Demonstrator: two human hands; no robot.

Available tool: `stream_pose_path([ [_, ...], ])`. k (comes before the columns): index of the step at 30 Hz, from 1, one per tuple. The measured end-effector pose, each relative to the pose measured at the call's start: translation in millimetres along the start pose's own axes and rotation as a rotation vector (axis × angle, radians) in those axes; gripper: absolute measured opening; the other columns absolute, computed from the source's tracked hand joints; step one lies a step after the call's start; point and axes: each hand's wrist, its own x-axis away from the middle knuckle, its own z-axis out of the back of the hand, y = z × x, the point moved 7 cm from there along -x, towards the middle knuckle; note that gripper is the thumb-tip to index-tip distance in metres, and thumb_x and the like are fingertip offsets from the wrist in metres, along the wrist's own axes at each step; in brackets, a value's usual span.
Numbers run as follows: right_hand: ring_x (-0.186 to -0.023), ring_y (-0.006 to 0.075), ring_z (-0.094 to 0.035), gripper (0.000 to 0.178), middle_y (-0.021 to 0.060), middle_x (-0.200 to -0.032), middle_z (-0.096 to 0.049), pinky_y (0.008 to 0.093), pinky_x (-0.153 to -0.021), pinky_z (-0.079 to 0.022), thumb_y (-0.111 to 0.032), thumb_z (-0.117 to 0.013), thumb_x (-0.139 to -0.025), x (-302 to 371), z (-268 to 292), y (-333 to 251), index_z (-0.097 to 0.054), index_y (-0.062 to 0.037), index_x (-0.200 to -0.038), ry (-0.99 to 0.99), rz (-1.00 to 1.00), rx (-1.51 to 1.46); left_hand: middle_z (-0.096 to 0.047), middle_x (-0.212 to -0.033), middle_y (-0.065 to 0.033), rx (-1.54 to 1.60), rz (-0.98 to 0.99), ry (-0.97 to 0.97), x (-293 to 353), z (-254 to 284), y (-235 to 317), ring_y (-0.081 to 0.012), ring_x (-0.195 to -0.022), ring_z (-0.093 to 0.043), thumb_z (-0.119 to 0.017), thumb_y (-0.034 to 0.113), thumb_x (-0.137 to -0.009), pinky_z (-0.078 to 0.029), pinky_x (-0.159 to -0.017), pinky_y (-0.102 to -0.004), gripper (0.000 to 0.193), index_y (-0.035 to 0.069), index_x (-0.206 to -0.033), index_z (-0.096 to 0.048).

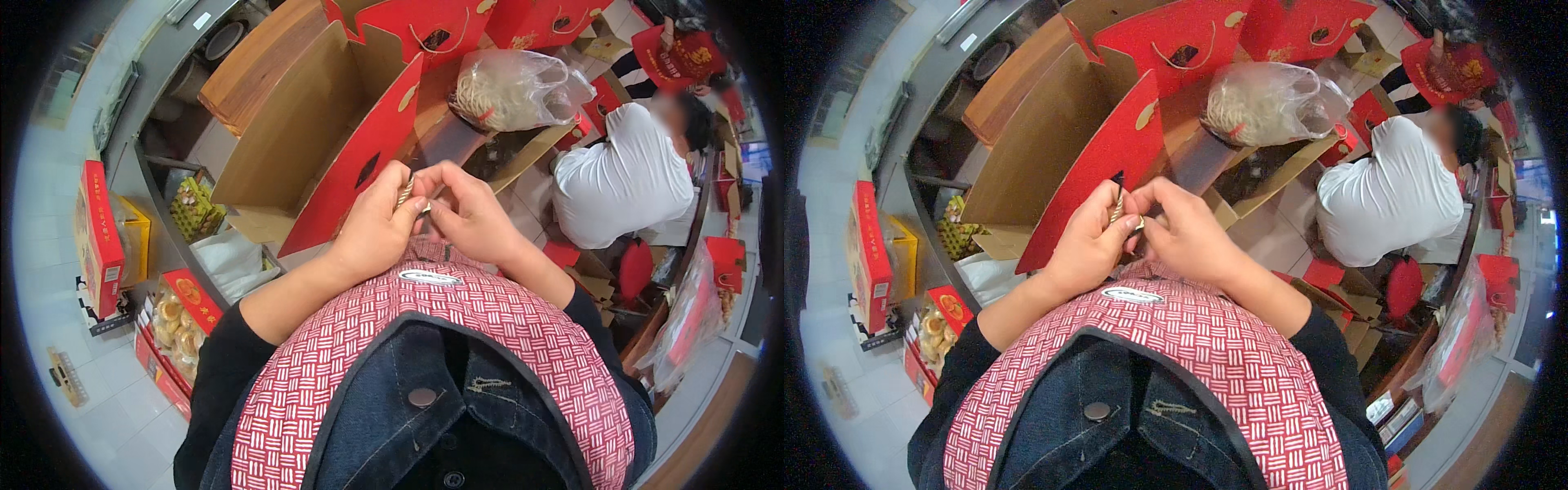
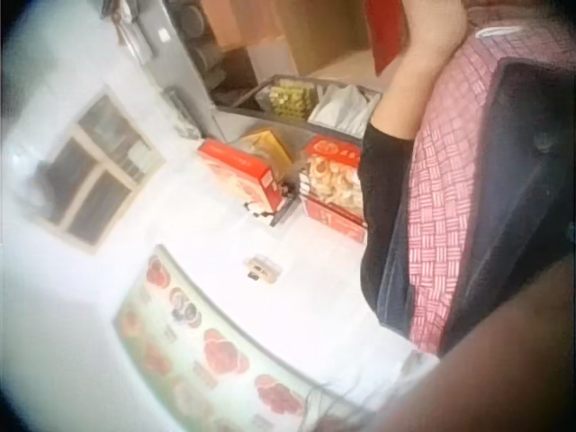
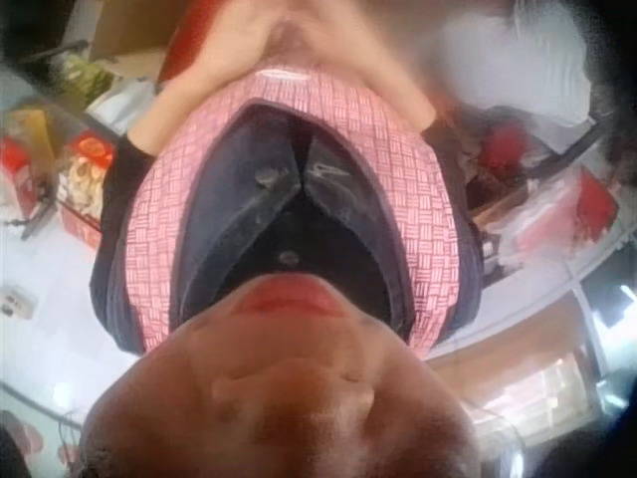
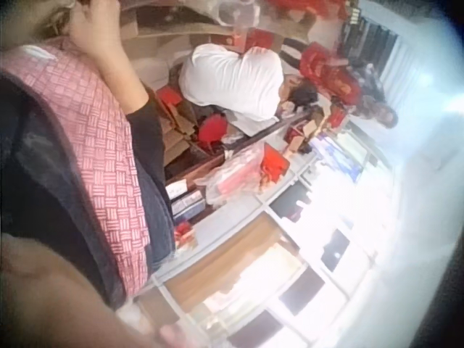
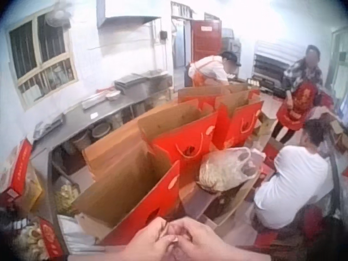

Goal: The person assembles red cardboard boxes by threading white ropes through pre-cut holes to form handles. They repeatedly pick up flat box pieces, insert the ropes, and place the finished boxes on a table.

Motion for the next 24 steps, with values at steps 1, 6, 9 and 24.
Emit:
stream_pose_path([
  [1, -0.061, 0.0133, -0.06, 0.021, 0.0097, -0.073, -0.059, 0.0271, -0.053, -0.047, 0.003, -0.052, -0.076, 0.1, -6.4, -1.7, -0.051, 0.003, -0.097, -0.007, -0.064, -0.174, -0.049, -0.069, -0.0011, -0.088, -0.083, 0.092, -4.1, 3.4, -8.1, -0.0059, -0.054, -0.044, -0.046, 0.007, -0.089, -0.034, -0.047, -0.0193, 0.004, 0.006, -0.086, -0.043],
  [6, -0.068, 0.0221, -0.06, 0.014, 0.0128, -0.082, -0.059, 0.0311, -0.06, -0.048, -0.005, -0.059, -0.076, 6.0, -0.4, -9.3, -0.059, -0.0011, -0.089, 0.199, 0.398, 0.224, -0.052, -0.079, -0.0178, -0.436, -0.261, 0.277, -5.3, 8.9, 3.3, -0.0301, -0.072, -0.056, -0.05, 0.007, -0.085, -0.044, -0.064, -0.037, 0.015, 0.002, -0.091, -0.038],
  [9, -0.072, 0.0289, -0.058, 0.013, 0.014, -0.078, -0.058, 0.0353, -0.065, -0.047, -0.012, -0.062, -0.075, 4.8, -1.4, -0.2, -0.06, -0.0019, -0.083, 0.204, 0.428, 0.308, -0.051, -0.071, -0.0102, -0.194, -0.061, 0.151, -12.1, 7.7, -31.7, -0.016, -0.057, -0.053, -0.049, 0.005, -0.086, -0.042, -0.05, -0.0295, 0.011, 0.004, -0.089, -0.038],
  [24, -0.05, 0.0044, -0.049, 0.01, -0.0004, -0.062, -0.056, 0.0191, -0.045, -0.039, -0.011, -0.058, -0.083, -36.9, 42.0, 76.2, -0.058, -0.0011, -0.082, 0.444, -0.059, -0.234, -0.057, -0.064, -0.0021, -0.993, -0.665, 0.585, 29.2, 118.2, 163.8, -0.0095, -0.058, -0.052, -0.054, 0.017, -0.086, -0.041, -0.053, -0.0226, 0.019, 0.0, -0.083, -0.061],
])
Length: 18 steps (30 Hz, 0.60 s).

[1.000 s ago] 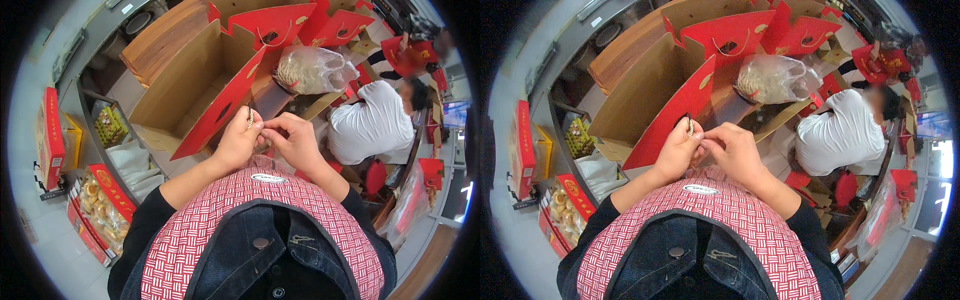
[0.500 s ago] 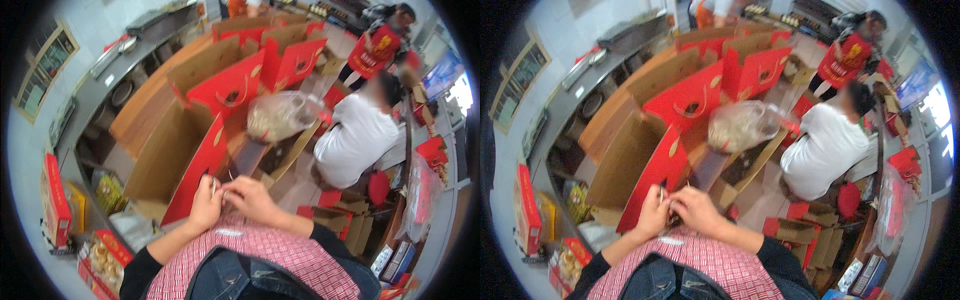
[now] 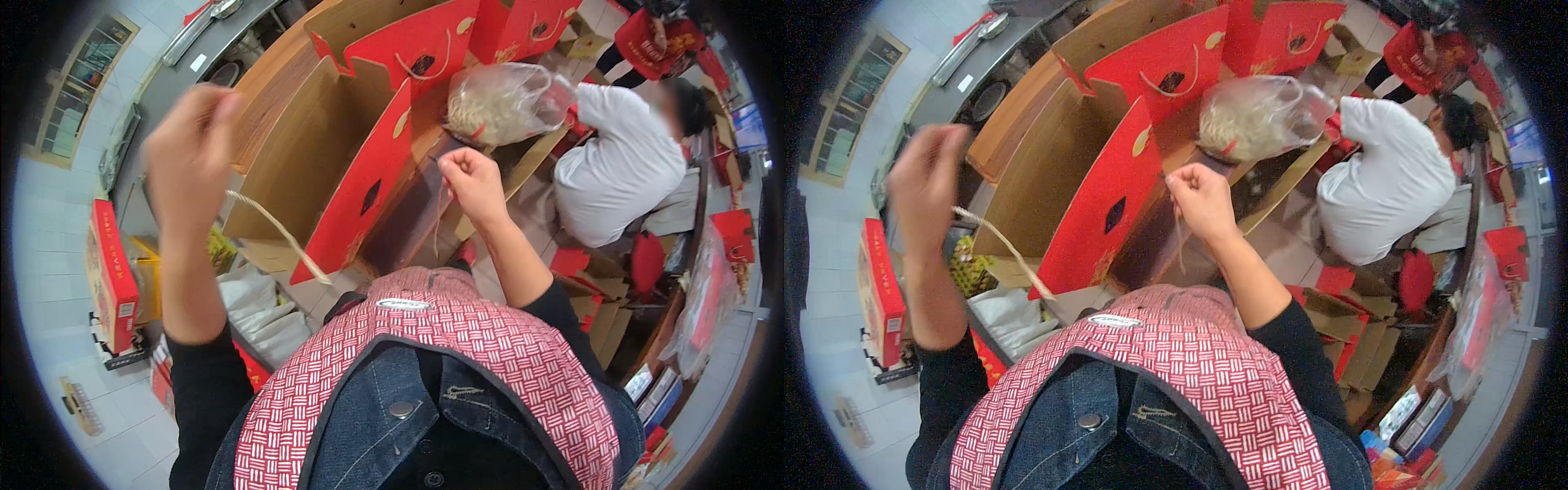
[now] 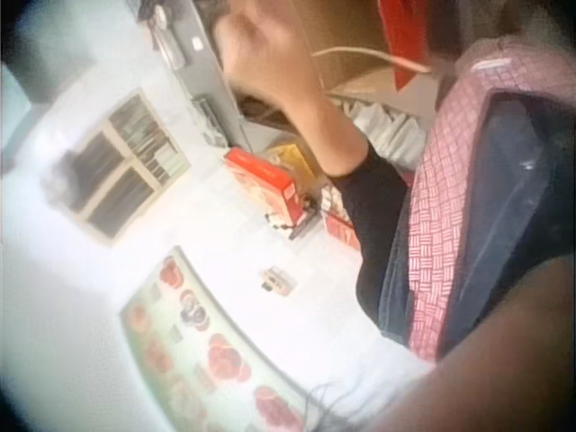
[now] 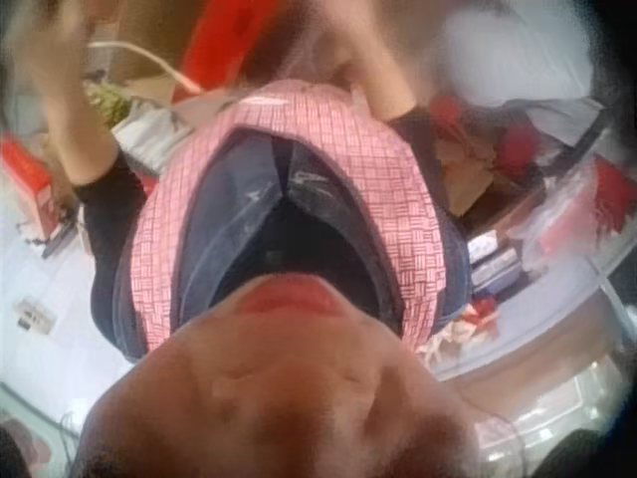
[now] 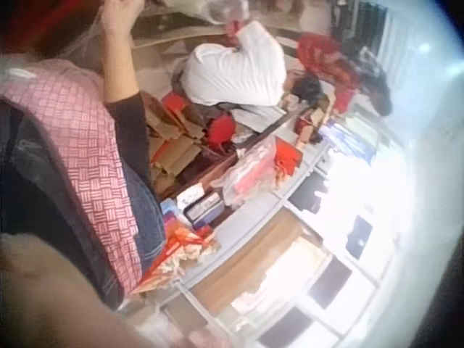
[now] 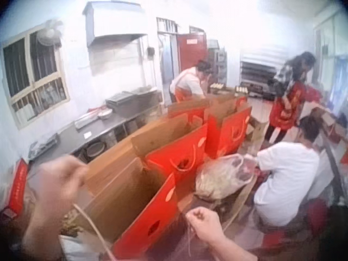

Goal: The person assembles red cardboard boxes by threading white ropes through pre-cut holes to form handles. They repeatedly pick up flat box pieces, insert the ropes, and place the finished boxes on a table.

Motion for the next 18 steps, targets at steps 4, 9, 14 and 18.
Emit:
stream_pose_path([
  [4, -0.053, 0.006, -0.05, 0.012, 0.0013, -0.062, -0.058, 0.0222, -0.049, -0.041, -0.012, -0.062, -0.079, -33.9, -50.8, 59.8, -0.06, 0.0003, -0.078, 0.067, 0.049, -0.106, -0.063, -0.073, -0.0055, 0.196, 0.409, -0.552, 29.4, -142.0, -91.0, -0.0143, -0.063, -0.057, -0.051, 0.026, -0.087, -0.044, -0.057, -0.026, 0.03, -0.002, -0.088, -0.062],
  [9, -0.055, 0.0074, -0.052, 0.011, 0.0025, -0.061, -0.058, 0.024, -0.052, -0.043, -0.011, -0.062, -0.078, -41.8, -73.4, 75.3, -0.06, 0.0, -0.076, 0.186, 0.138, -0.117, -0.064, -0.074, -0.007, 0.717, 0.867, -0.753, 62.4, -236.3, -122.4, -0.0124, -0.057, -0.057, -0.055, 0.022, -0.086, -0.045, -0.05, -0.0265, 0.024, 0.0, -0.088, -0.063],
  [14, -0.055, 0.0122, -0.056, 0.011, 0.0069, -0.06, -0.06, 0.0274, -0.054, -0.045, -0.012, -0.062, -0.076, -50.6, -75.7, 89.4, -0.06, -0.0006, -0.074, 0.245, 0.148, -0.059, -0.064, -0.078, -0.0092, 0.848, 0.921, -0.784, 67.0, -254.9, -109.6, -0.013, -0.061, -0.059, -0.062, 0.013, -0.08, -0.049, -0.055, -0.0266, 0.018, -0.002, -0.09, -0.062],
  [18, -0.057, 0.017, -0.06, 0.011, 0.0101, -0.061, -0.061, 0.0302, -0.055, -0.046, -0.012, -0.062, -0.075, -45.6, -73.5, 71.6, -0.059, -0.0016, -0.073, 0.25, 0.225, 0.013, -0.064, -0.079, -0.0087, 0.773, 0.888, -0.791, 67.3, -252.2, -103.4, -0.0132, -0.064, -0.06, -0.066, 0.016, -0.077, -0.049, -0.058, -0.0275, 0.022, -0.002, -0.09, -0.062],
])
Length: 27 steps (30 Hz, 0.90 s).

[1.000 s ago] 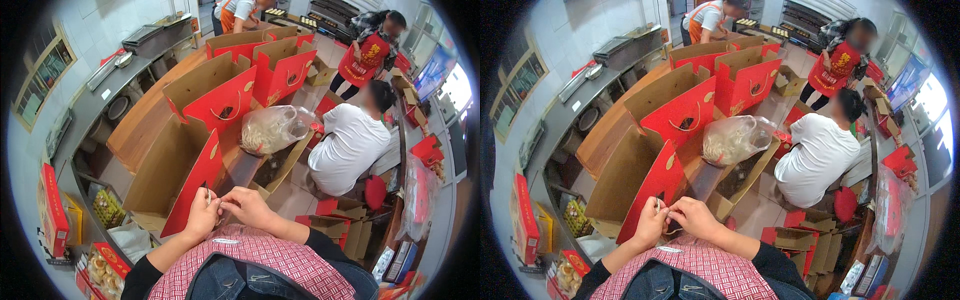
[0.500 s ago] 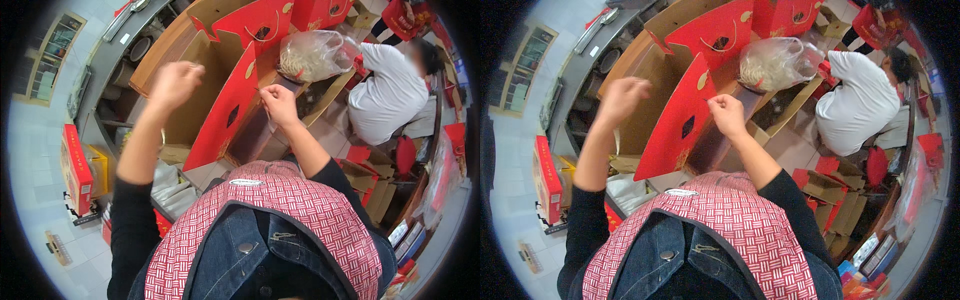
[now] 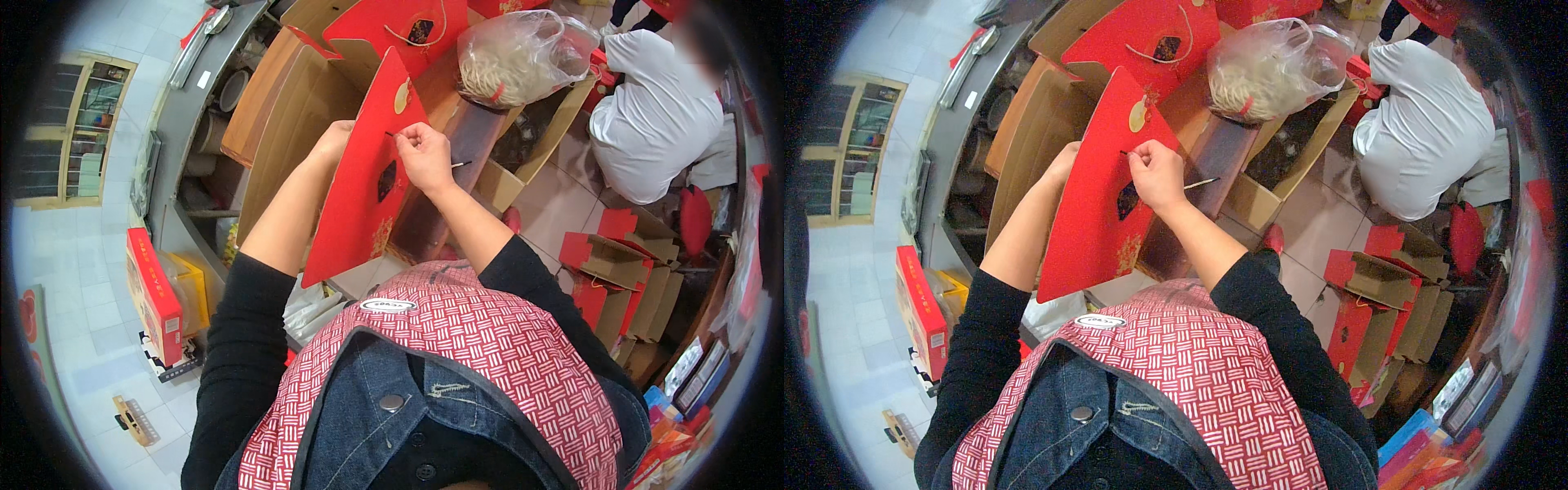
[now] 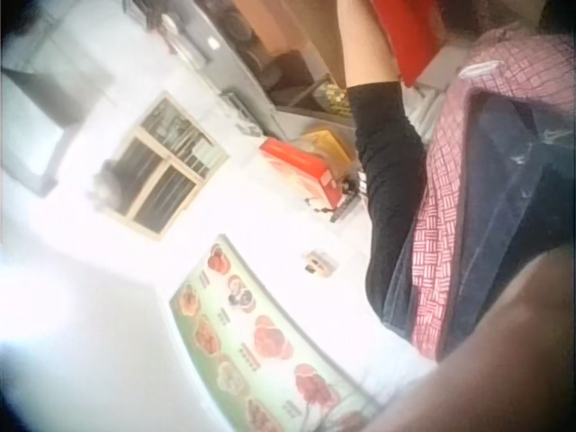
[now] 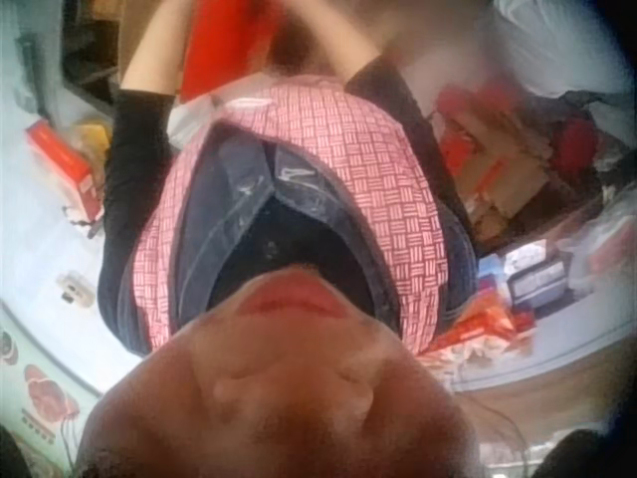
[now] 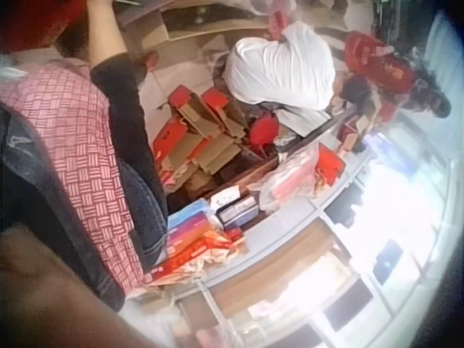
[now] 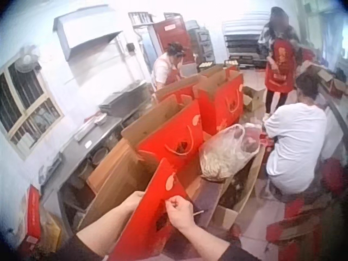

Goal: The person assembles red cardboard boxes by threading white ropes through pre-cut holes to form handles. They repeatedly pick up flat box pieces, insert the ropes, and place the finished boxes on a table.

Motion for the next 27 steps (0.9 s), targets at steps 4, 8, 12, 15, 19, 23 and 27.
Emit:
stream_pose_path([
  [4, -0.058, 0.0224, -0.062, 0.01, 0.0127, -0.063, -0.061, 0.0326, -0.056, -0.048, -0.011, -0.061, -0.075, 2.8, 2.5, -17.5, -0.058, -0.0024, -0.072, 0.031, 0.116, 0.059, -0.064, -0.079, -0.009, 0.015, -0.026, -0.045, 2.9, -4.3, 4.0, -0.0136, -0.066, -0.06, -0.067, 0.016, -0.076, -0.049, -0.059, -0.0283, 0.024, -0.003, -0.091, -0.062],
  [8, -0.058, 0.0238, -0.062, 0.009, 0.0125, -0.062, -0.06, 0.0331, -0.056, -0.048, -0.011, -0.061, -0.075, 3.2, 3.3, -22.5, -0.058, -0.0026, -0.073, 0.057, 0.13, 0.114, -0.064, -0.079, -0.009, -0.021, -0.016, -0.014, 3.4, -4.0, 5.9, -0.0138, -0.066, -0.06, -0.067, 0.015, -0.076, -0.049, -0.059, -0.0283, 0.024, -0.003, -0.091, -0.061],
  [12, -0.059, 0.0247, -0.062, 0.01, 0.013, -0.062, -0.06, 0.0343, -0.056, -0.048, -0.012, -0.06, -0.075, 0.6, 3.9, -21.2, -0.058, -0.0025, -0.073, 0.045, 0.099, 0.144, -0.064, -0.079, -0.0091, -0.001, -0.042, -0.031, 5.7, -8.4, 9.1, -0.0144, -0.066, -0.06, -0.066, 0.014, -0.077, -0.049, -0.059, -0.0285, 0.023, -0.004, -0.091, -0.061],
  [15, -0.06, 0.0268, -0.062, 0.01, 0.0136, -0.063, -0.06, 0.0358, -0.056, -0.048, -0.011, -0.06, -0.075, -0.3, 3.3, -22.3, -0.057, -0.0025, -0.072, 0.02, 0.13, 0.155, -0.064, -0.078, -0.0092, -0.013, -0.045, -0.026, 8.5, -9.9, 13.2, -0.0148, -0.066, -0.06, -0.065, 0.013, -0.078, -0.049, -0.059, -0.0286, 0.022, -0.004, -0.091, -0.061],
  [19, -0.055, 0.018, -0.06, 0.007, 0.0126, -0.061, -0.06, 0.0297, -0.054, -0.047, -0.007, -0.06, -0.075, 4.9, 0.3, -36.5, -0.057, -0.0005, -0.073, 0.038, 0.285, 0.225, -0.063, -0.077, -0.0089, -0.042, -0.063, -0.026, 5.7, -9.1, 13.0, -0.0143, -0.065, -0.06, -0.065, 0.013, -0.078, -0.049, -0.058, -0.0285, 0.022, -0.004, -0.09, -0.061],
  [23, -0.055, 0.019, -0.059, 0.007, 0.0132, -0.062, -0.059, 0.0306, -0.054, -0.046, -0.006, -0.06, -0.075, 9.6, -0.6, -48.9, -0.057, 0.0, -0.073, 0.054, 0.434, 0.325, -0.063, -0.076, -0.0081, -0.105, -0.063, -0.014, 2.5, -7.4, 10.6, -0.013, -0.064, -0.058, -0.065, 0.014, -0.077, -0.048, -0.058, -0.0282, 0.021, -0.004, -0.086, -0.062],
  [27, -0.056, 0.0179, -0.059, 0.006, 0.0126, -0.065, -0.061, 0.031, -0.054, -0.046, -0.005, -0.059, -0.075, 0.8, -4.2, -37.8, -0.058, 0.0006, -0.076, 0.003, 0.315, 0.253, -0.063, -0.076, -0.0069, -0.155, -0.083, -0.016, -4.4, -5.4, 5.0, -0.0119, -0.064, -0.057, -0.065, 0.016, -0.078, -0.048, -0.058, -0.0289, 0.02, -0.002, -0.085, -0.063],
])
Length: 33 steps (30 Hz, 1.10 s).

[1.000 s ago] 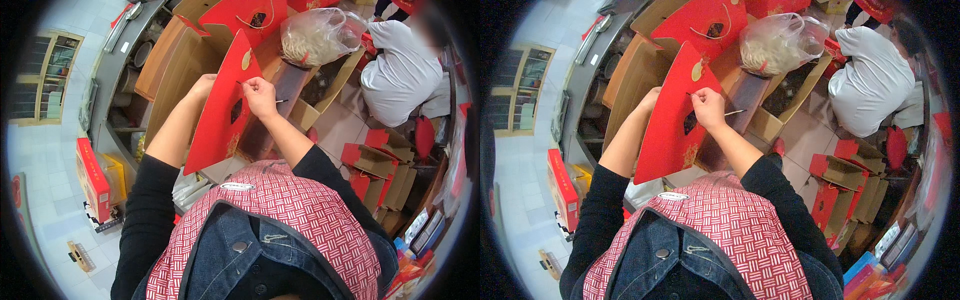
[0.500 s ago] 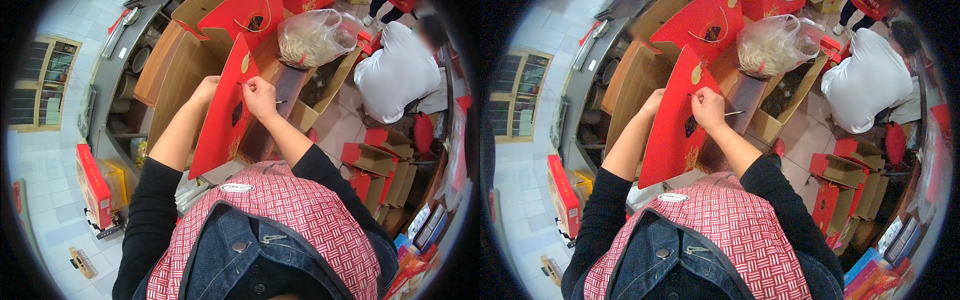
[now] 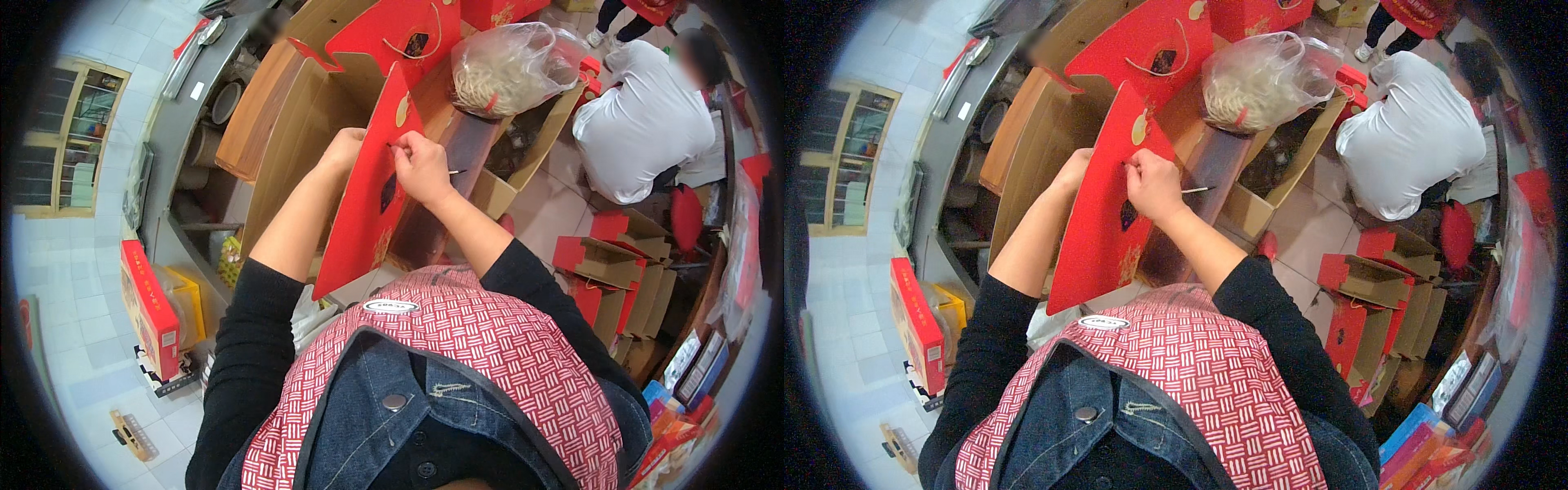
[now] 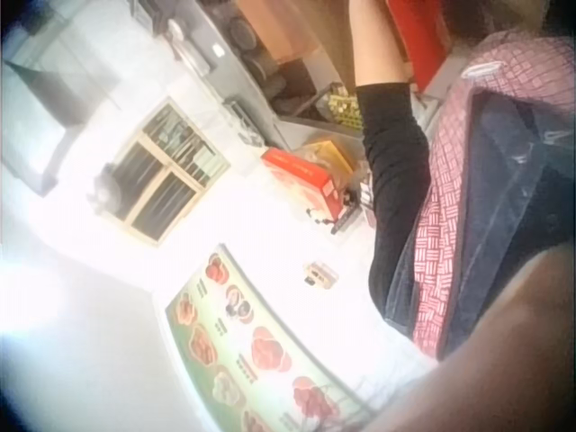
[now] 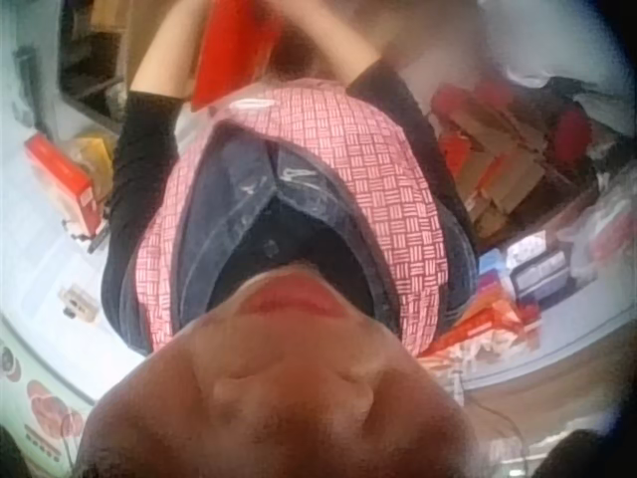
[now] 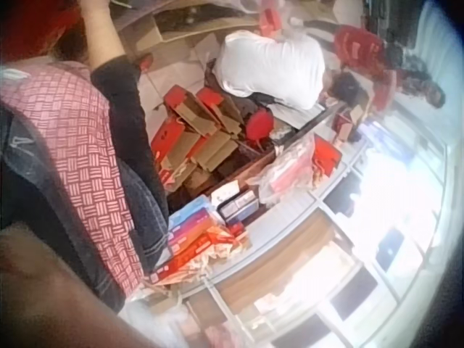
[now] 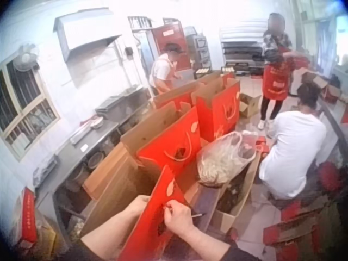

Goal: The person assembles red cardboard boxes by threading white ropes through pre-cut holes to form handles. They repeatedly pick up flat box pieces, insert the ropes, and place the finished boxes on a table.

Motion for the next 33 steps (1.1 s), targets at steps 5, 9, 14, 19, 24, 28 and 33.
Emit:
stream_pose_path([
  [5, -0.067, 0.0171, -0.059, 0.007, 0.0145, -0.072, -0.063, 0.0328, -0.061, -0.047, -0.004, -0.056, -0.076, -3.5, -7.4, 23.9, -0.06, 0.0006, -0.079, -0.119, -0.215, -0.086, -0.062, -0.082, -0.0042, 0.163, -0.205, -0.18, -21.3, -14.4, -10.8, -0.0133, -0.07, -0.057, -0.065, 0.017, -0.079, -0.048, -0.063, -0.0296, 0.022, 0.001, -0.094, -0.062],
  [9, -0.076, 0.0374, -0.058, 0.01, 0.0208, -0.076, -0.059, 0.0454, -0.067, -0.047, -0.003, -0.046, -0.075, 3.8, -21.6, 24.3, -0.056, -0.0005, -0.075, -0.144, -0.204, 0.219, -0.061, -0.096, -0.0048, 0.304, -0.256, -0.147, -37.1, -6.0, -27.4, -0.0136, -0.086, -0.055, -0.061, 0.022, -0.082, -0.046, -0.077, -0.0307, 0.029, 0.003, -0.104, -0.058],
  [14, -0.076, 0.0373, -0.056, 0.015, 0.0202, -0.082, -0.054, 0.045, -0.063, -0.046, -0.014, -0.042, -0.084, 46.9, -27.3, 31.3, -0.05, -0.0017, -0.08, -0.242, 0.164, 0.339, -0.06, -0.081, -0.0203, -0.355, -0.214, 0.513, -59.0, 74.3, -78.9, -0.031, -0.075, -0.058, -0.05, 0.032, -0.087, -0.044, -0.069, -0.0409, 0.037, -0.005, -0.085, -0.055],
  [19, -0.08, 0.0368, -0.055, 0.019, 0.019, -0.087, -0.055, 0.0449, -0.071, -0.045, -0.017, -0.043, -0.085, 94.8, 29.3, 127.7, -0.054, -0.0022, -0.081, -0.321, -0.138, 0.464, -0.059, -0.084, -0.0254, -0.481, -0.449, 0.289, 87.1, 16.0, 46.9, -0.0392, -0.084, -0.058, -0.056, 0.037, -0.08, -0.044, -0.073, -0.0441, 0.04, -0.003, -0.082, -0.054],
  [24, -0.086, 0.0336, -0.057, 0.024, 0.017, -0.089, -0.06, 0.0423, -0.075, -0.045, -0.027, -0.048, -0.084, 122.2, 112.3, 160.6, -0.062, -0.0076, -0.088, -0.299, -0.262, 0.54, -0.061, -0.083, -0.0236, -0.766, -0.239, 0.211, 131.5, 25.4, 8.3, -0.0381, -0.085, -0.058, -0.057, 0.02, -0.073, -0.046, -0.075, -0.0435, 0.03, -0.004, -0.092, -0.053],
  [28, -0.073, 0.0253, -0.062, 0.025, 0.0135, -0.077, -0.064, 0.0343, -0.066, -0.049, -0.028, -0.056, -0.08, 146.2, 212.4, 174.9, -0.067, -0.0058, -0.076, -0.28, -0.412, 0.56, -0.06, -0.086, -0.0239, -0.61, -0.298, 0.236, 120.5, 18.3, 2.6, -0.0378, -0.088, -0.058, -0.054, 0.015, -0.073, -0.045, -0.077, -0.0431, 0.031, -0.002, -0.099, -0.051],
  [33, -0.049, 0.0099, -0.045, 0.009, 0.0121, -0.083, -0.06, 0.0205, -0.041, -0.036, -0.004, -0.048, -0.08, 111.9, 264.9, 128.4, -0.056, -0.0013, -0.077, 0.371, -0.731, -0.686, -0.059, -0.092, -0.0245, -0.484, -0.409, 0.238, 123.0, 3.1, 12.6, -0.041, -0.092, -0.054, -0.05, 0.015, -0.077, -0.043, -0.079, -0.0458, 0.027, 0.004, -0.102, -0.05],
])
